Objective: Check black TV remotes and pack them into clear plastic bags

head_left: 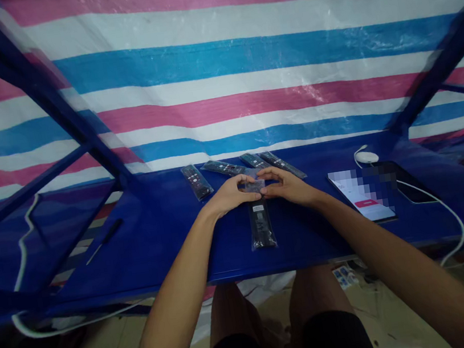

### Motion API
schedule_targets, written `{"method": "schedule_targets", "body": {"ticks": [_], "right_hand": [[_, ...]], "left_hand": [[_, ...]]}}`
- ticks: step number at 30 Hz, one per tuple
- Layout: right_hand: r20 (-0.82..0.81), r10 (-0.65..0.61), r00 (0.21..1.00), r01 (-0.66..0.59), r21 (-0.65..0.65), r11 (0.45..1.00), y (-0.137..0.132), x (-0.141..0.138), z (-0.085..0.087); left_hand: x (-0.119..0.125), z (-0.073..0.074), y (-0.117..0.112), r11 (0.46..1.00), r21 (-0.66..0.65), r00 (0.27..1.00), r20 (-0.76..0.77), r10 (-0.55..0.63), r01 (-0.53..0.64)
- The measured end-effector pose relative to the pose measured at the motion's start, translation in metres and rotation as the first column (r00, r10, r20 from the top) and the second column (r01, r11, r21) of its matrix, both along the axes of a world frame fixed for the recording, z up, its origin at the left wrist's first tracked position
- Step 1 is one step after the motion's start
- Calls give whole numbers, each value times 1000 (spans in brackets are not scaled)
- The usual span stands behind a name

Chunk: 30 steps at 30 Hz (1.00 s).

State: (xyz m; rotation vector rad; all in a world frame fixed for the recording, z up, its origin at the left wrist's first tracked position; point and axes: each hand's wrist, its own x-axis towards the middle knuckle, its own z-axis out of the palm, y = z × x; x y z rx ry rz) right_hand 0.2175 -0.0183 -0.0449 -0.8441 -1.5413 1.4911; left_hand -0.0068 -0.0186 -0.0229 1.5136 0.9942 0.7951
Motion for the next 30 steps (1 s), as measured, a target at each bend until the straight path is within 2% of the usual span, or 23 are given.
{"method": "schedule_targets", "body": {"ticks": [2, 5, 7, 9, 11, 13, 15, 17, 18, 20, 22, 24, 26, 28, 30], "right_hand": [[-28, -51, 998, 50, -7, 999, 1, 1, 1], [-66, -128, 990, 127, -28, 992, 4, 4, 3], [-64, -162, 985, 160, -27, 987, 6, 5, 4], [-42, -183, 982, 182, -12, 983, 7, 6, 4], [-6, -188, 982, 188, 10, 982, 7, 6, 4], [22, -194, 981, 192, 43, 980, 9, 6, 4], [42, -227, 973, 222, 105, 969, 11, 8, 3], [58, -324, 944, 307, 200, 931, 14, 12, 2], [71, -387, 919, 357, 262, 897, 16, 14, 1], [109, -515, 850, 436, 403, 805, 20, 21, -1], [158, -606, 780, 452, 526, 720, 24, 28, -3], [208, -669, 714, 445, 602, 663, 28, 35, -6], [241, -716, 656, 448, 639, 625, 32, 41, -9], [261, -744, 615, 455, 653, 605, 36, 48, -11], [284, -753, 594, 455, 653, 606, 39, 53, -13]], "left_hand": [[-6, 4, 0, 998, 35, 999, 4, 51, -51], [-18, 9, 5, 977, 95, 976, 122, 179, -191], [-26, 11, 12, 948, 98, 934, 227, 274, -302], [-34, 13, 19, 896, 99, 855, 360, 373, -432], [-41, 15, 25, 796, 135, 737, 491, 464, -590], [-44, 18, 28, 646, 227, 638, 567, 521, -729], [-44, 20, 27, 492, 367, 607, 584, 538, -789], [-40, 21, 22, 392, 528, 654, 544, 525, -753], [-37, 20, 19, 367, 616, 704, 486, 518, -697], [-31, 17, 14, 363, 787, 816, 286, 503, -499], [-25, 12, 10, 405, 886, 891, 19, 454, -225], [-20, 6, 8, 452, 892, 898, -211, 386, 15], [-18, 1, 8, 479, 865, 863, -350, 364, 148], [-20, -3, 10, 500, 847, 818, -411, 402, 180], [-24, -6, 13, 536, 833, 783, -423, 455, 138]]}}
